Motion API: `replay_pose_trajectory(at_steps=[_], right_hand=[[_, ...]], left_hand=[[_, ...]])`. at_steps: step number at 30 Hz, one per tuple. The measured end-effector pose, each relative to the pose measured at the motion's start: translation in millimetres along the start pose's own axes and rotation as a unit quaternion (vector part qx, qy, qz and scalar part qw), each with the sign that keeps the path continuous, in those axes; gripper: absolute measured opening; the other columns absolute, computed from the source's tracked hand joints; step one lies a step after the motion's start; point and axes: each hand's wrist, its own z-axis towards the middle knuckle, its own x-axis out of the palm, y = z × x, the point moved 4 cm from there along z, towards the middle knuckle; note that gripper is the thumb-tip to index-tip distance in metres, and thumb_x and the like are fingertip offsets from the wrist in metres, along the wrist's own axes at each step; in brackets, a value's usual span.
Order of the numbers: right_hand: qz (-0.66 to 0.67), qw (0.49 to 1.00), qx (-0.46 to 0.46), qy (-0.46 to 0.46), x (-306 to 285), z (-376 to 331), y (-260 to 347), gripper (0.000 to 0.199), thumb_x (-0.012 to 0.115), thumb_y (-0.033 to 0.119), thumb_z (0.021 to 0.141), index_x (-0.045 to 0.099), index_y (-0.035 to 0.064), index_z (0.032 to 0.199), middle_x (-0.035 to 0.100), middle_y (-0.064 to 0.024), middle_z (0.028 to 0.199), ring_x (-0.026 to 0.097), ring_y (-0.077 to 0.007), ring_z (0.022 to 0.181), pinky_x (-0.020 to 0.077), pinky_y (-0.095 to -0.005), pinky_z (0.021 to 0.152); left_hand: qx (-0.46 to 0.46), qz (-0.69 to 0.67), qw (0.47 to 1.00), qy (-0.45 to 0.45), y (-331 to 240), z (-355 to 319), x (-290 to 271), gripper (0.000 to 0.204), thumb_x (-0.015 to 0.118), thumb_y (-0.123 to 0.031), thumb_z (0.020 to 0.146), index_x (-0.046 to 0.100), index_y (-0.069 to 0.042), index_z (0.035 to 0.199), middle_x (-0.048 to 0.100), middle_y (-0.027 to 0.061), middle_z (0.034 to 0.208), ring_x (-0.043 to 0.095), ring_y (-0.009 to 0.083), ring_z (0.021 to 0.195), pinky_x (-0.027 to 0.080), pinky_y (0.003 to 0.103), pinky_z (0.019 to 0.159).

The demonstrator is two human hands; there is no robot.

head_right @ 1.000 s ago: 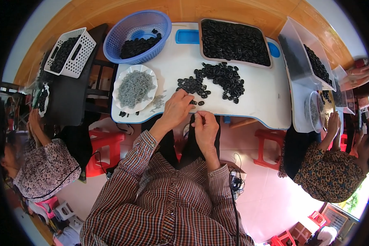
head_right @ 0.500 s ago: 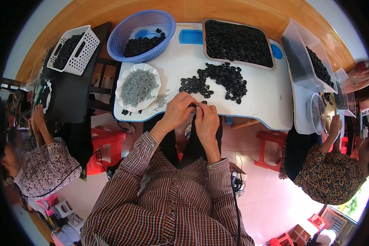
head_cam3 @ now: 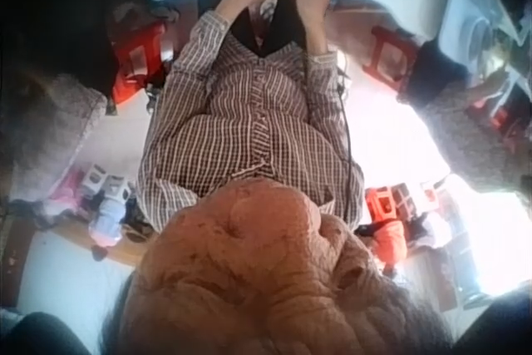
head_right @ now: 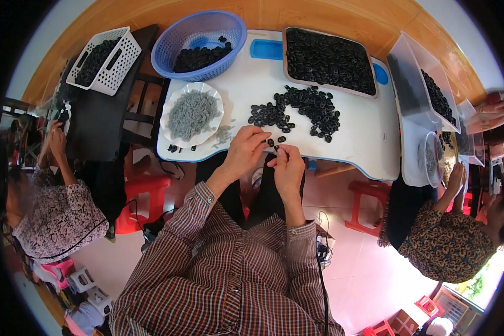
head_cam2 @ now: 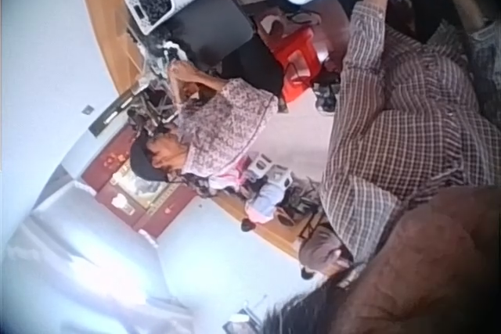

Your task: The person assembles small parts by picking them from the table and joining them together by hand.

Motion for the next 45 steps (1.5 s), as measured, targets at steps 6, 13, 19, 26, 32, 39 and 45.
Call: replay_pose_trajectory(at_steps=[6,13,19,26,32,39,45], right_hand=[[0.032,0.997,-0.032,0.055,4.4,-18.8,18.7,0.012,0.053,-0.001,0.092,0.058,-0.0032,0.102,0.064,-0.0095,0.085,0.062,-0.011,0.062,0.0491,-0.0237,0.056],[0.026,0.996,-0.028,0.085,11.3,-38.9,21.5,0.021,0.055,-0.001,0.091,0.053,-0.0049,0.111,0.064,-0.0098,0.088,0.062,-0.0126,0.067,0.0504,-0.0243,0.06],[0.11,0.989,0.007,0.101,19.8,-43.3,16.4,0.023,0.057,-0.004,0.089,0.052,-0.0041,0.111,0.064,-0.0109,0.09,0.063,-0.012,0.065,0.0508,-0.023,0.058],[0.191,0.971,0.07,0.126,19.0,-43.4,16.5,0.024,0.059,-0.001,0.089,0.053,-0.0033,0.111,0.064,-0.0092,0.09,0.061,-0.0104,0.064,0.0485,-0.0203,0.057],[0.192,0.97,0.069,0.132,21.0,-44.1,17.3,0.024,0.06,0.0,0.089,0.053,-0.0036,0.112,0.064,-0.009,0.089,0.061,-0.0106,0.064,0.0488,-0.0207,0.057],[0.07,0.99,-0.034,0.121,26.4,-53.4,33.3,0.019,0.06,-0.005,0.086,0.059,-0.0016,0.104,0.062,-0.0106,0.096,0.063,-0.0125,0.067,0.0509,-0.0232,0.06],[-0.105,0.952,-0.27,0.1,36.3,-58.9,48.7,0.022,0.063,-0.006,0.08,0.064,0.0017,0.1,0.06,-0.0131,0.102,0.064,-0.0277,0.082,0.0533,-0.0327,0.066]], left_hand=[[-0.082,-0.093,0.992,-0.007,-14.9,-22.2,-10.2,0.019,0.066,-0.001,0.081,0.067,0.0,0.1,0.062,0.0121,0.086,0.063,0.0241,0.073,0.05,0.03,0.064],[-0.256,-0.236,0.937,0.005,-5.1,-57.8,-9.4,0.013,0.067,-0.006,0.086,0.065,0.003,0.094,0.065,0.0062,0.082,0.061,0.0088,0.068,0.049,0.023,0.061],[-0.351,-0.309,0.883,0.034,2.4,-74.2,-14.1,0.011,0.065,-0.008,0.088,0.066,0.003,0.09,0.063,0.0009,0.074,0.057,0.0039,0.064,0.046,0.019,0.056],[-0.409,-0.425,0.807,0.027,-3.1,-76.0,-24.0,0.022,0.062,-0.022,0.092,0.067,0.0,0.09,0.059,-0.0014,0.067,0.05,0.0034,0.053,0.038,0.018,0.047],[-0.414,-0.423,0.806,0.016,-2.6,-78.6,-24.2,0.021,0.065,-0.021,0.09,0.067,0.0,0.088,0.058,-0.0019,0.065,0.05,0.003,0.053,0.038,0.019,0.046],[-0.454,-0.427,0.782,-0.017,7.2,-87.3,-23.4,0.017,0.068,-0.016,0.086,0.067,0.001,0.084,0.06,0.0004,0.063,0.05,0.0033,0.05,0.036,0.018,0.043],[-0.483,-0.481,0.731,-0.034,11.1,-90.4,-24.3,0.02,0.068,-0.018,0.086,0.066,-0.001,0.078,0.058,0.0006,0.062,0.046,0.0048,0.045,0.034,0.018,0.041]])
